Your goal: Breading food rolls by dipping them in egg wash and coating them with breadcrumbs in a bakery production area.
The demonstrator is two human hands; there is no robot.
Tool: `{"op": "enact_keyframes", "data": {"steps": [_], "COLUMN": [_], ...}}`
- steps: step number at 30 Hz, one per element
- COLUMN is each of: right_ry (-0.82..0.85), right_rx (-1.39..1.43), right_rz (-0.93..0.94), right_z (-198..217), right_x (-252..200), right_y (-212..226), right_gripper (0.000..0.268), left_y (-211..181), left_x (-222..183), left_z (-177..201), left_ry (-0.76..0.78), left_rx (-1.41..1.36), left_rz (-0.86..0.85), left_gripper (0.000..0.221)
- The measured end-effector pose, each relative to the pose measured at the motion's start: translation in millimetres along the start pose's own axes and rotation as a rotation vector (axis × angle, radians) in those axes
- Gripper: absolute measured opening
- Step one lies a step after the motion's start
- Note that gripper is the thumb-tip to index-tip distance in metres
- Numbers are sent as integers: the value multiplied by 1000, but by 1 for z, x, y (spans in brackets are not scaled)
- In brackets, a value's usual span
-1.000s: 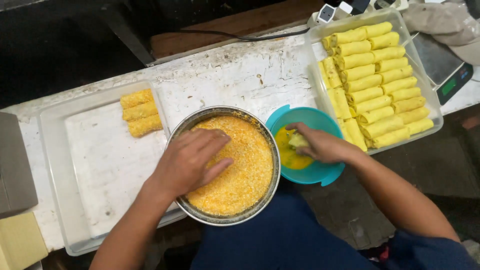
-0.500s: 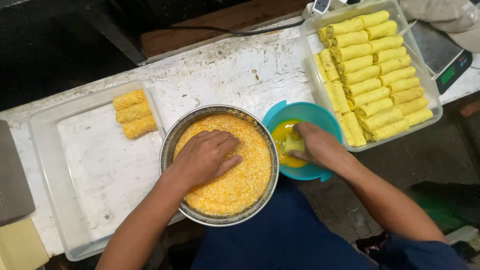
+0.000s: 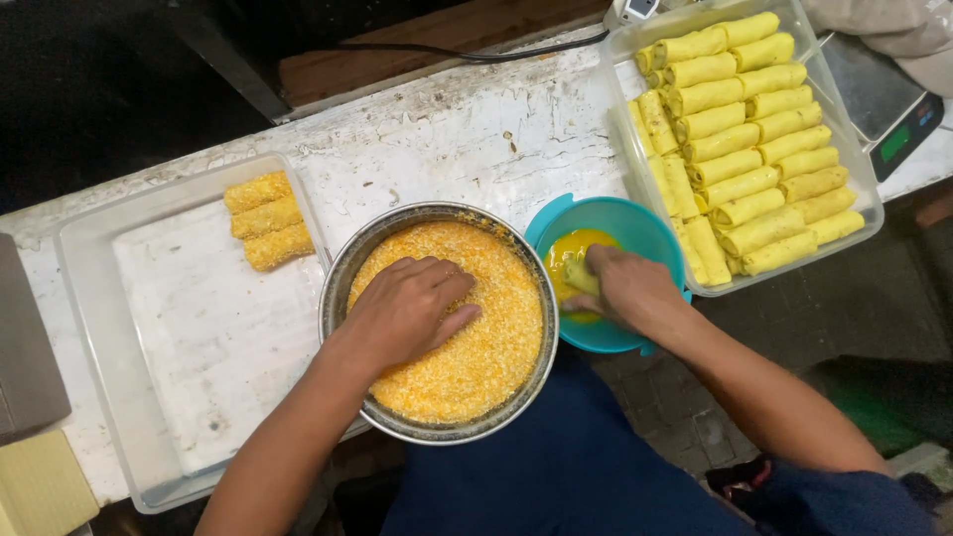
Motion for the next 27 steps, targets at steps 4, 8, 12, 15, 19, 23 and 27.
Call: {"op": "enact_keyframes", "data": {"steps": [4,8,12,15,19,23,27], "right_ry": [272,192,289,248,138,164,257], "right_rx": [377,451,185,85,81,251,482], "right_rz": [-66,-56,11,31,-73,-136,-155], "right_z": [15,4,-12,-29,-31,2,6], "right_x": [-6,2,2,7,16,12,3], "right_y": [1,-12,1,-7,-30,-11,-3], "right_gripper": [46,51,47,49,56,49,57], "left_y": [0,0,1,2,3,5,6], "left_x": [0,2,0,-2,-2,-1,-2], "left_z": [1,1,-1,-2,-2,0,-2], "left_ry": [-19,1,1,-6,-6,16,-9], "left_rx": [10,3,5,5,-7,-9,-11], "left_rz": [-10,1,3,7,7,44,22], "left_gripper": [25,25,25,25,25,26,24]}}
Point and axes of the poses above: each hand's wrist, its own x-axis towards the middle knuckle, its own z-axis out of the back of the hand, y = z × x, the point moved 6 cm from there along x, towards the middle knuckle, and after that the axes turned 11 degrees about -y, right-handed, at the moved point
